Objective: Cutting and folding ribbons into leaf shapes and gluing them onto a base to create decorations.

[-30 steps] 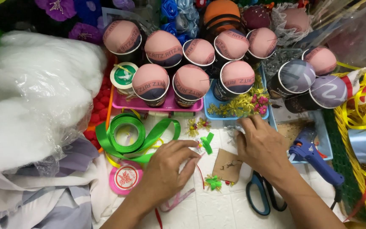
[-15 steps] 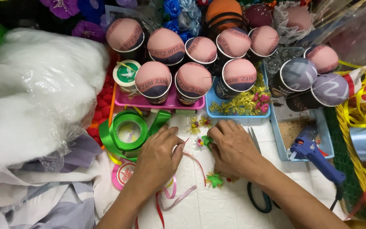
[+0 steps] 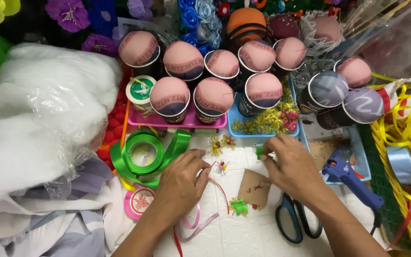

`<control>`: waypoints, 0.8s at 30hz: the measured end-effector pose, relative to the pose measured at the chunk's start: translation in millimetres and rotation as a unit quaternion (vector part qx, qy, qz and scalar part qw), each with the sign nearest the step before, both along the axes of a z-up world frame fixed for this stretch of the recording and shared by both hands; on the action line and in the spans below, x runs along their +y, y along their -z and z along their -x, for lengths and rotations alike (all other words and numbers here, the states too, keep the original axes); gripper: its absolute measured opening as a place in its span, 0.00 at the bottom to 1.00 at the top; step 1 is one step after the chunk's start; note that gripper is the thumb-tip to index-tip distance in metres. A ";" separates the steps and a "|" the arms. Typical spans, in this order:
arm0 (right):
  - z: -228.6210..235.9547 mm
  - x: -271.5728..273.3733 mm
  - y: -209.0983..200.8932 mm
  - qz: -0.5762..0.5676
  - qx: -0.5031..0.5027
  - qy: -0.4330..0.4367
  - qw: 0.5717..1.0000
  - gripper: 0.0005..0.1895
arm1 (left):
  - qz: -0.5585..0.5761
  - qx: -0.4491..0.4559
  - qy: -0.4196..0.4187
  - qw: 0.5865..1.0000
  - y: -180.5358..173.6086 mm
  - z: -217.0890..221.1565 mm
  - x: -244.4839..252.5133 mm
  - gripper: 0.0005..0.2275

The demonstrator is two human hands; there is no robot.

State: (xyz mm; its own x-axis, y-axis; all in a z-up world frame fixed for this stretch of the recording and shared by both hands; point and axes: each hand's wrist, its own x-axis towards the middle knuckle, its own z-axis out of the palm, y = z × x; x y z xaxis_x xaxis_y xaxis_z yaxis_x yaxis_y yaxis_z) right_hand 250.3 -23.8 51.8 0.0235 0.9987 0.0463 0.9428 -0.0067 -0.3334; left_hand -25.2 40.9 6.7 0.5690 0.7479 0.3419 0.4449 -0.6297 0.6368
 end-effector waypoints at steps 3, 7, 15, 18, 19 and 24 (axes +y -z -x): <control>-21.3 -1.4 -16.3 -0.007 0.065 0.068 0.996 0.09 | 0.003 -0.015 0.005 1.000 -6.8 -1.5 -0.4 0.06; -42.0 -6.7 -26.5 -0.030 0.103 0.129 0.986 0.06 | 0.024 -0.029 0.009 0.999 -6.8 -4.1 -3.9 0.06; -59.2 -18.8 -42.7 -0.087 0.022 0.127 0.988 0.07 | 0.070 -0.098 0.042 0.992 -2.3 -9.6 -7.1 0.07; -62.8 -21.2 -35.9 -0.079 -0.014 0.112 0.990 0.08 | 0.065 -0.098 0.030 0.993 -6.4 -8.5 -5.6 0.07; -62.5 -23.6 -39.7 -0.081 -0.014 0.112 0.990 0.08 | 0.064 -0.098 0.030 0.993 -8.5 -7.2 -3.3 0.07; -69.8 -47.6 -56.0 -0.115 -0.022 0.119 0.986 0.06 | 0.050 -0.042 -0.074 0.995 2.3 0.2 7.3 0.08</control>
